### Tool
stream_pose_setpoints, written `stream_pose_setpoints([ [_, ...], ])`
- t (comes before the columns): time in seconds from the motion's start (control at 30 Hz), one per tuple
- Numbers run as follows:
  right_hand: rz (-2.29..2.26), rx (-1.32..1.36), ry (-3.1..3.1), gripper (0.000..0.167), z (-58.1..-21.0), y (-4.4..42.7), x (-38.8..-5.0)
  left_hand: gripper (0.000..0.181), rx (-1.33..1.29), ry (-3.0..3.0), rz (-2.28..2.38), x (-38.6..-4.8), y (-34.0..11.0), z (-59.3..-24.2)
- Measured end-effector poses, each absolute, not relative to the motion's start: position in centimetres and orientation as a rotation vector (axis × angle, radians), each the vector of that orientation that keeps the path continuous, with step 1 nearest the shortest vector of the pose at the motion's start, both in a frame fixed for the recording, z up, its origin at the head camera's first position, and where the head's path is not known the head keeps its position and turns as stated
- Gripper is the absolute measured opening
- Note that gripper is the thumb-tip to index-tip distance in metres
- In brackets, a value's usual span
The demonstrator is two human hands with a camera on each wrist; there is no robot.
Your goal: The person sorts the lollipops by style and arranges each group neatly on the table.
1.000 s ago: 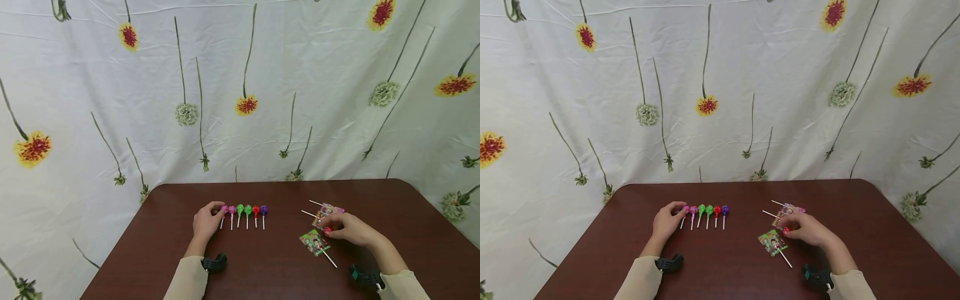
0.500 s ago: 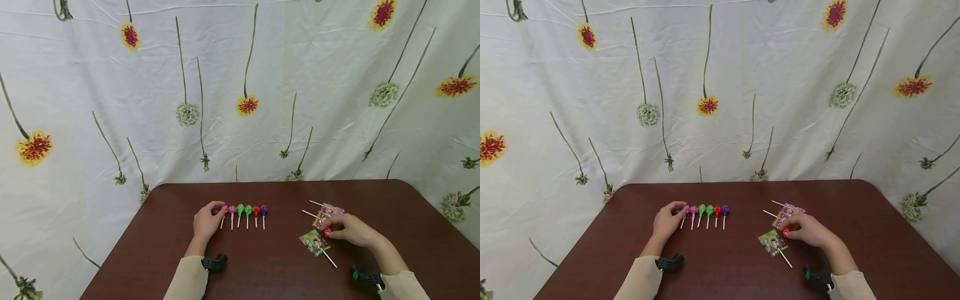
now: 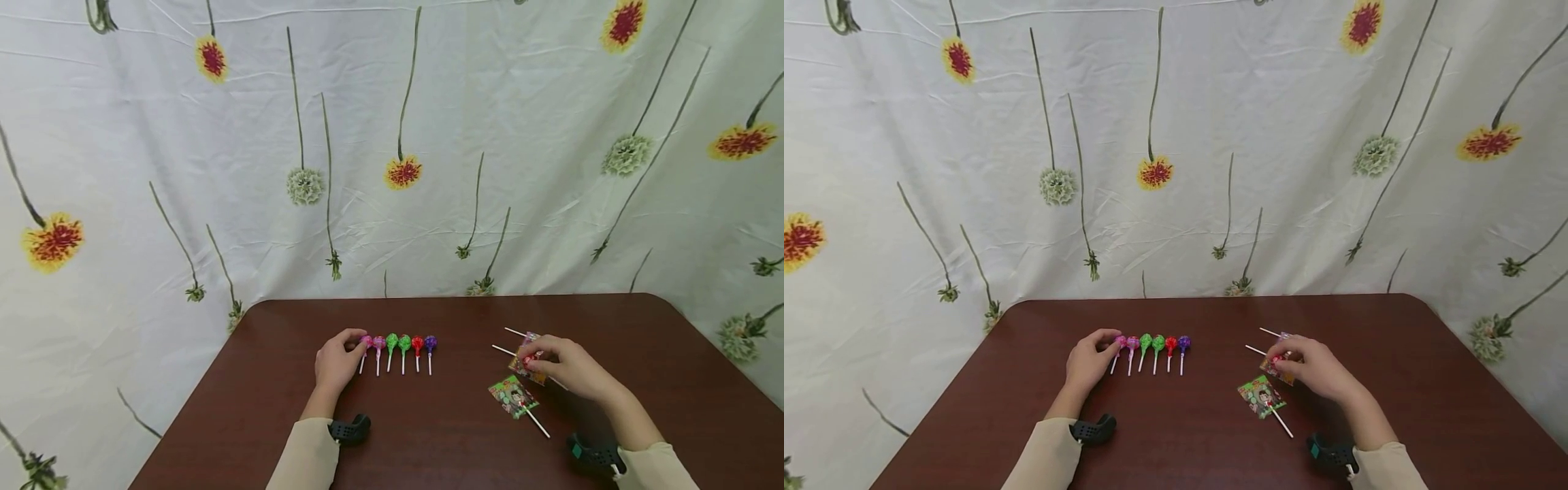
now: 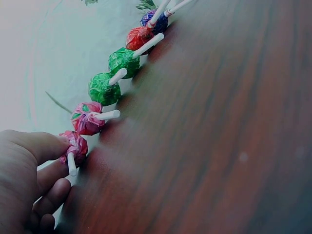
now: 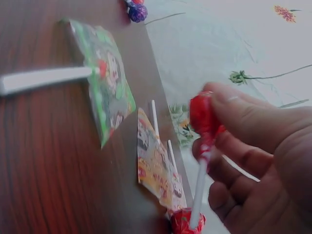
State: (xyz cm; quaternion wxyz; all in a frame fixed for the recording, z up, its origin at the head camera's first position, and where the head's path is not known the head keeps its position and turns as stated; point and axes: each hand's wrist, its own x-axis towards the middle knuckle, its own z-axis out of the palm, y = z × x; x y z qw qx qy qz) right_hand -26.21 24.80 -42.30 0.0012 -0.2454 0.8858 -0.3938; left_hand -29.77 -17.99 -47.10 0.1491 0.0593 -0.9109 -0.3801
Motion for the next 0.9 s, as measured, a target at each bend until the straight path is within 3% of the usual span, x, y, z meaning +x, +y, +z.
stream_pose_setpoints([
  [0.9, -1.689, -0.513, 2.694, 0.028, -42.8, 17.6, -27.5, 0.023, 0.158, -2.614, -1.089, -29.8, -18.0, -47.3],
])
